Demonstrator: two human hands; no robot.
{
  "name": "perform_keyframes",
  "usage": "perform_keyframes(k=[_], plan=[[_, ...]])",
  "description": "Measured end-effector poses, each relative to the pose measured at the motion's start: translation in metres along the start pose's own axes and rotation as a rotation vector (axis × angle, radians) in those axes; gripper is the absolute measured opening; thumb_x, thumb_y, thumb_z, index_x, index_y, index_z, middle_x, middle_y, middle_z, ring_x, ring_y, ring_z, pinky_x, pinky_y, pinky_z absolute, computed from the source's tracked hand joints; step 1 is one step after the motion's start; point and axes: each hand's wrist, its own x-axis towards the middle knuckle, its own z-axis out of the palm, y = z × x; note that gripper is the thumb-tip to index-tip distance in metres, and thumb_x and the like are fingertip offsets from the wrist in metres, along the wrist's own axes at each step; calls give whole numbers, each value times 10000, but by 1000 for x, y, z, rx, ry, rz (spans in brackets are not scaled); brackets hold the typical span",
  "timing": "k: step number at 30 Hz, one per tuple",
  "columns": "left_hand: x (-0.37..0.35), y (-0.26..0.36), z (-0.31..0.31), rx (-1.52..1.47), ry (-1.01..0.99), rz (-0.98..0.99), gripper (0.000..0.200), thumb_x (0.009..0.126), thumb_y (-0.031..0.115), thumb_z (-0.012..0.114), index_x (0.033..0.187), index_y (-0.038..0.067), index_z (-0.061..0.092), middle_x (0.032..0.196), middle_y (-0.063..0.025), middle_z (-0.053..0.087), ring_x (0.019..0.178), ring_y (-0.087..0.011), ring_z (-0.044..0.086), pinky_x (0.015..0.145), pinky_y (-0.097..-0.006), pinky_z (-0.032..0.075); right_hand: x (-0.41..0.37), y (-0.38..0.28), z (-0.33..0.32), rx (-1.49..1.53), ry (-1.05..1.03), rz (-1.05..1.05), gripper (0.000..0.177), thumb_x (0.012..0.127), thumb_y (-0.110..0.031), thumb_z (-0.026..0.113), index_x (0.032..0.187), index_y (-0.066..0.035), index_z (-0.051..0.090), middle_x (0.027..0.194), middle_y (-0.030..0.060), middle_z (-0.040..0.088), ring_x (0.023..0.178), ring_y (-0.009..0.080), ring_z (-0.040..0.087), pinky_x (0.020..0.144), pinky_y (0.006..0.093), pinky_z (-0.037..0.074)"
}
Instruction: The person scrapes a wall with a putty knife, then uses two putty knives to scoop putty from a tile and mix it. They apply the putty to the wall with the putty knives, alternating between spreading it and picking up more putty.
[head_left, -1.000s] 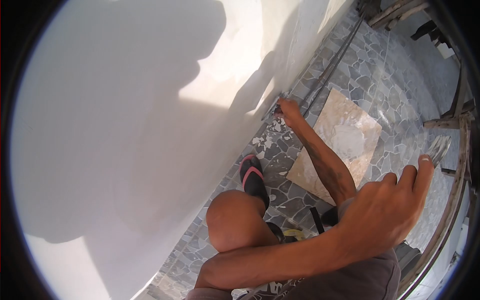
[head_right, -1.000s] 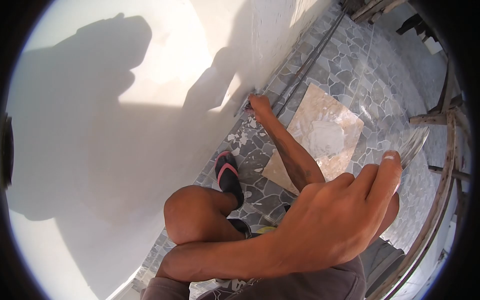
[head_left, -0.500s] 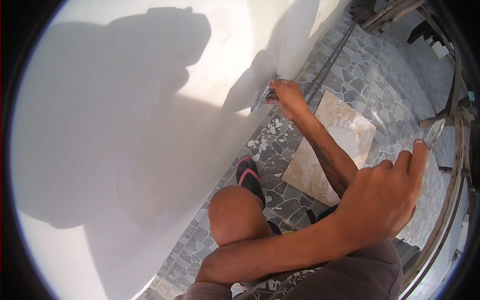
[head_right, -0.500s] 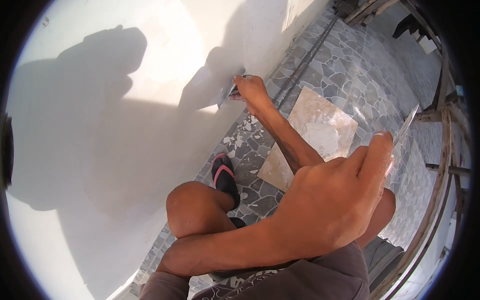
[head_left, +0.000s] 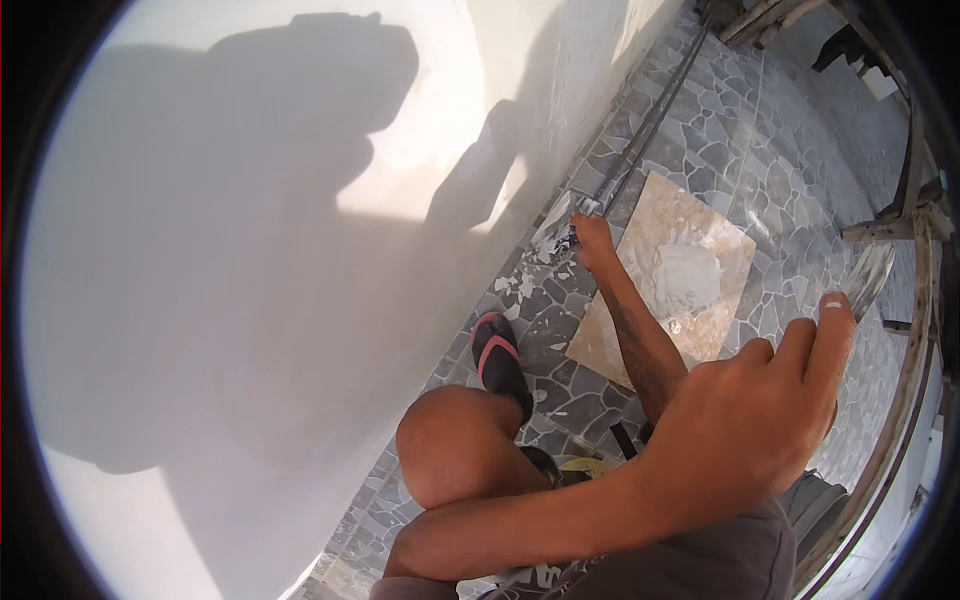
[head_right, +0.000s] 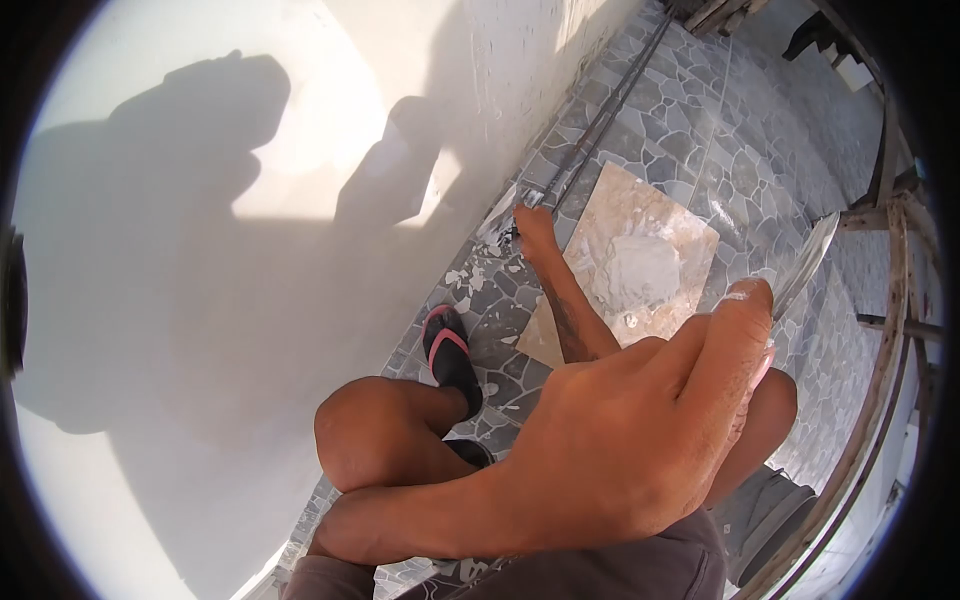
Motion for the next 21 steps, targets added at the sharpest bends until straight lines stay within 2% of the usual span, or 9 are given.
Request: perform_keyframes(k=[2,5,8,11,14,17,20,21], plan=[[-2,-5,4,-12,-43,47,557,820,84,618,1281,-151,411,865,-158,577,563,-221,596,419,-311,486,31,40,-4,-166,20,23,113,836,-97,598,875,-5,545,784,66,538,704,204,556,597,420,465],[-2,-7,2,-13,-72,37,569,819,81,618,1289,-162,408,869,-162,577,562,-219,591,422,-306,488,73,84,-6,-185,59,-84,264,837,-144,577,911,108,592,772,141,591,658,231,581,532,419,479],[-2,-9,0,-20,-95,22,571,819,79,617,1289,-172,411,871,-168,578,563,-216,588,417,-305,478,47,59,15,-154,98,-59,287,833,-139,574,942,126,593,766,145,597,657,243,585,547,419,488],[-1,-12,-3,-35,-89,19,577,818,77,618,1291,-179,410,878,-180,581,560,-215,582,409,-306,463,68,69,16,-194,83,-47,305,837,-138,573,981,132,586,806,152,598,699,265,595,569,436,503],[-2,-15,-4,-30,-60,22,584,815,72,620,1295,-185,408,889,-191,584,555,-214,574,411,-303,456,72,64,24,-228,56,30,356,878,-176,565,1122,77,513,1018,203,573,903,352,595,802,537,496],[-4,-17,-3,-4,-38,33,592,808,65,623,1297,-188,405,902,-199,589,549,-212,563,422,-296,460,87,70,25,-192,-37,62,339,882,-168,566,1122,66,517,1025,208,578,968,373,600,835,554,499],[-4,-18,-4,-11,-22,39,602,801,62,625,1300,-191,401,909,-202,589,546,-208,554,431,-292,464,78,61,36,-97,-4,82,312,890,-163,566,1113,53,529,1012,205,582,1006,388,604,846,569,510],[-4,-18,-4,-20,-19,38,605,799,61,626,1300,-192,400,911,-202,589,545,-207,552,433,-292,465,83,64,33,-140,-71,73,296,891,-160,567,1101,48,537,1002,197,579,980,377,605,838,565,517]])
